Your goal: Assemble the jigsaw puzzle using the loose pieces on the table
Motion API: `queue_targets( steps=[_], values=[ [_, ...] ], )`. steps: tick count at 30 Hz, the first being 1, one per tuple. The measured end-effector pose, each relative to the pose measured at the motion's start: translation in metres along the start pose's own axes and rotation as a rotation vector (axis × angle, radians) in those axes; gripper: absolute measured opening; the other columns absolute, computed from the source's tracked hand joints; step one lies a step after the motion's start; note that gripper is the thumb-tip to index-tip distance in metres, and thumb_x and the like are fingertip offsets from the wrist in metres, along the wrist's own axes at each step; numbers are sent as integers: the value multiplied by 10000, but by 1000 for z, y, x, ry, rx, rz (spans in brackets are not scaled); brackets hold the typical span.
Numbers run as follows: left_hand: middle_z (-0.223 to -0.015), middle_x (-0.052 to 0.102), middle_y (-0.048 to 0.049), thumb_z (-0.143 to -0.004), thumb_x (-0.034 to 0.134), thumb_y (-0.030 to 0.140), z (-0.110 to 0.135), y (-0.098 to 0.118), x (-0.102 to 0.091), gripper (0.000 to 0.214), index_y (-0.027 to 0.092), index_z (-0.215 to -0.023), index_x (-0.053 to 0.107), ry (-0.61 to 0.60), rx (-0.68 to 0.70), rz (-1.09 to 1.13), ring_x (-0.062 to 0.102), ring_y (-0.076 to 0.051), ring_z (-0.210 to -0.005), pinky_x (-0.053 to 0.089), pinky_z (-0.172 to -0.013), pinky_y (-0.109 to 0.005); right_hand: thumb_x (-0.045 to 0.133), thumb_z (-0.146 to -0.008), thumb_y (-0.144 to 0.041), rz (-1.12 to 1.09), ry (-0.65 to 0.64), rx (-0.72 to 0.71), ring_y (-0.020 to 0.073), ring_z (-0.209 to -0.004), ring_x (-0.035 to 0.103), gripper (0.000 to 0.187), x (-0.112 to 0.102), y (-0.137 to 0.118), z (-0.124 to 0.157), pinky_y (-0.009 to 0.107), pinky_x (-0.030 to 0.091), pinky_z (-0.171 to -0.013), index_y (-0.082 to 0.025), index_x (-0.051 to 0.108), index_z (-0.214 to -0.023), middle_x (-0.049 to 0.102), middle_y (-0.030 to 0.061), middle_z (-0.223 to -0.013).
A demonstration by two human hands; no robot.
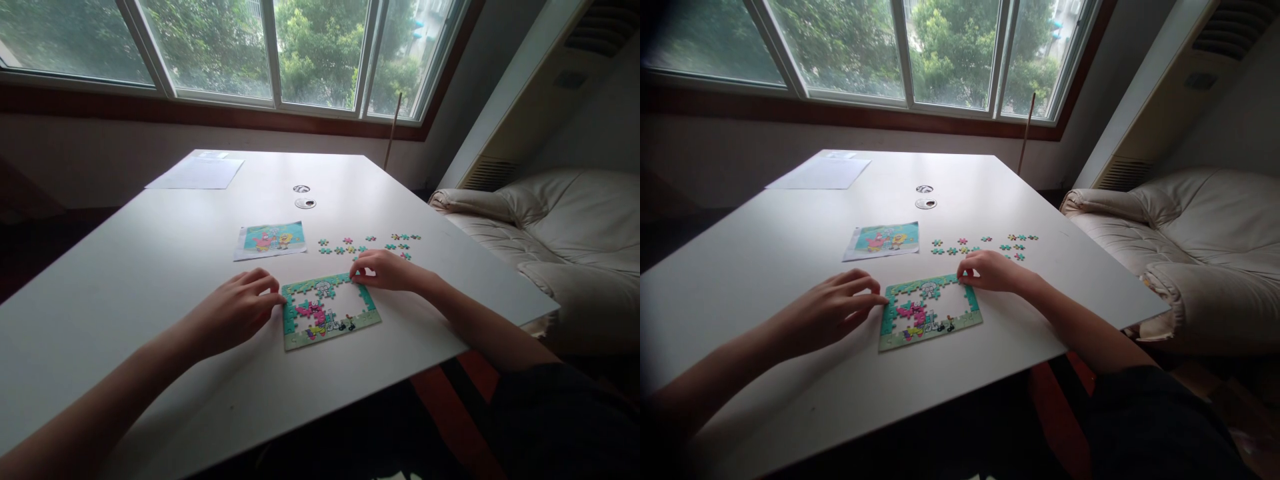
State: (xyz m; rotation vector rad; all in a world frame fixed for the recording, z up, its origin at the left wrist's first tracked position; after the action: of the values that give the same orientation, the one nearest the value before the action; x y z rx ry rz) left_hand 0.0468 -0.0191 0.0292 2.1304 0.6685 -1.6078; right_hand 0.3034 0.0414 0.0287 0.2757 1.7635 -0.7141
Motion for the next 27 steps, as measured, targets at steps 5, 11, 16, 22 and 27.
queue_targets(
  steps=[5,11,16,22,27],
  values=[
    [-924,634,-77,-881,418,148,0,0,0,268,220,-957,665,14,4,1,546,-239,-915,485,-739,-377,569,-830,-217,-8,28,-12,99,-646,540,125,-6,3,1,216,406,-638,-167,681,-855,628,20,-730],
    [-921,634,-74,-876,418,143,0,0,0,268,224,-950,662,14,-2,2,548,-239,-920,487,-744,-378,575,-823,-246,63,233,155,90,-588,500,149,-35,39,7,220,394,-603,-155,693,-830,633,23,-712],
    [-919,636,-65,-869,430,145,0,-1,0,261,231,-947,664,24,-3,9,551,-232,-913,483,-744,-370,596,-800,-250,136,257,279,103,-584,500,149,-41,79,8,237,388,-605,-158,712,-815,645,28,-706],
    [-922,635,-64,-871,423,140,2,-1,1,265,233,-945,660,23,-4,4,545,-229,-917,480,-745,-366,583,-812,-240,103,191,240,126,-661,556,190,-24,94,-18,246,415,-645,-167,720,-922,674,59,-822],
    [-913,635,-70,-869,418,143,1,-1,0,273,226,-942,667,24,-9,19,546,-227,-912,479,-742,-363,597,-815,-277,33,131,207,131,-730,583,219,-16,87,-43,242,423,-674,-155,723,-945,676,77,-884]
  ],
)
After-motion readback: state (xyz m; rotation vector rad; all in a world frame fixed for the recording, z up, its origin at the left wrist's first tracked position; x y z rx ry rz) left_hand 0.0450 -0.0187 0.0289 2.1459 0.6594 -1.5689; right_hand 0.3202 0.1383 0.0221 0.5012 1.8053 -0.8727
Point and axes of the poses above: each hand's wrist, its own z-axis away from the middle knuckle, its own x-axis out of the palm, y = z × x, the point moved 4 cm from there along -z, towards the middle knuckle
